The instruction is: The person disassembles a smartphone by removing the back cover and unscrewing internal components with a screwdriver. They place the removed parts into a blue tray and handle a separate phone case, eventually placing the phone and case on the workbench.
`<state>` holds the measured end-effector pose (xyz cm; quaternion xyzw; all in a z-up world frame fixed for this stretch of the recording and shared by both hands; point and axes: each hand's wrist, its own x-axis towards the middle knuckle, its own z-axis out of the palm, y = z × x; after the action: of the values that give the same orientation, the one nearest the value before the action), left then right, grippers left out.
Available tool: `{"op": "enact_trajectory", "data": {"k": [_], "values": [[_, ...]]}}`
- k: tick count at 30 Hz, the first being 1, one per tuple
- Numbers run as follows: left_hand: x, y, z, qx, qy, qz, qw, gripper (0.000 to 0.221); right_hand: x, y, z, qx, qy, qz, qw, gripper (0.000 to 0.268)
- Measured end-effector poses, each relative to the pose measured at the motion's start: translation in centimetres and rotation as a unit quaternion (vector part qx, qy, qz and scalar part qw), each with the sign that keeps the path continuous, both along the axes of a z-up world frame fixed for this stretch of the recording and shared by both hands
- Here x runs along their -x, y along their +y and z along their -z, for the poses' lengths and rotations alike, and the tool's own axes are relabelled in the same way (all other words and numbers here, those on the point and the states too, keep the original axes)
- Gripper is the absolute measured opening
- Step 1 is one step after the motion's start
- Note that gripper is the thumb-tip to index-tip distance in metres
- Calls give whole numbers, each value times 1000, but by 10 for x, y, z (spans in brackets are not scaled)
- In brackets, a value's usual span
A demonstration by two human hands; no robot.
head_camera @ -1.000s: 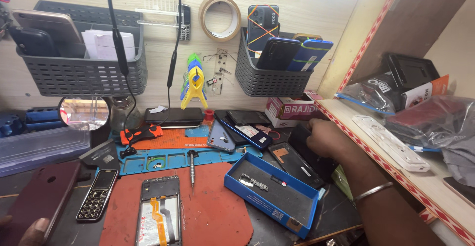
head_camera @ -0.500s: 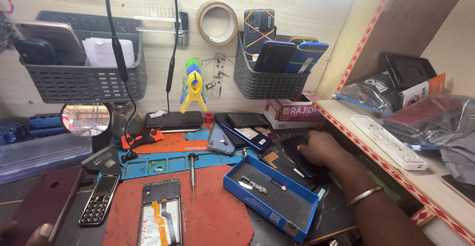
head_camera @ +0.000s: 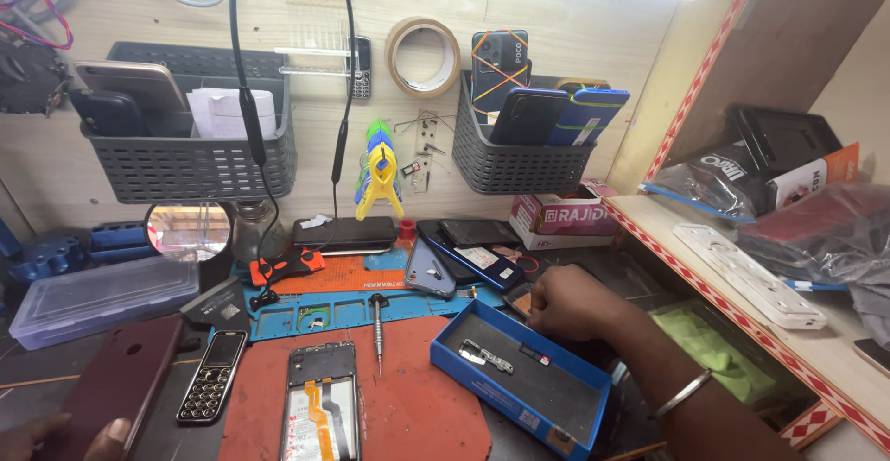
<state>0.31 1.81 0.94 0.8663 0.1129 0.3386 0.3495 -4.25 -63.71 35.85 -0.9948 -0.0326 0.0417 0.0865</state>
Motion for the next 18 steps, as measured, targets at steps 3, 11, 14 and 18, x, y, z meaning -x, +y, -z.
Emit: {"op": "enact_trajectory", "data": {"k": [3, 11, 14, 18], "values": [[2, -3, 7, 14, -54, 6, 998, 70, 2, -14, -5, -118, 32, 68, 990, 19], [3, -15, 15, 25, -121, 26, 992, 61, -1, -60, -25, -418, 35, 110, 901, 16], [4, -14, 11, 21, -116, 19, 993, 58, 1, -61, -34, -440, -61, 103, 890, 17], [4, -15, 6, 17, -105, 16, 994, 53, 8, -57, -38, -448, -185, 57, 873, 29]]}}
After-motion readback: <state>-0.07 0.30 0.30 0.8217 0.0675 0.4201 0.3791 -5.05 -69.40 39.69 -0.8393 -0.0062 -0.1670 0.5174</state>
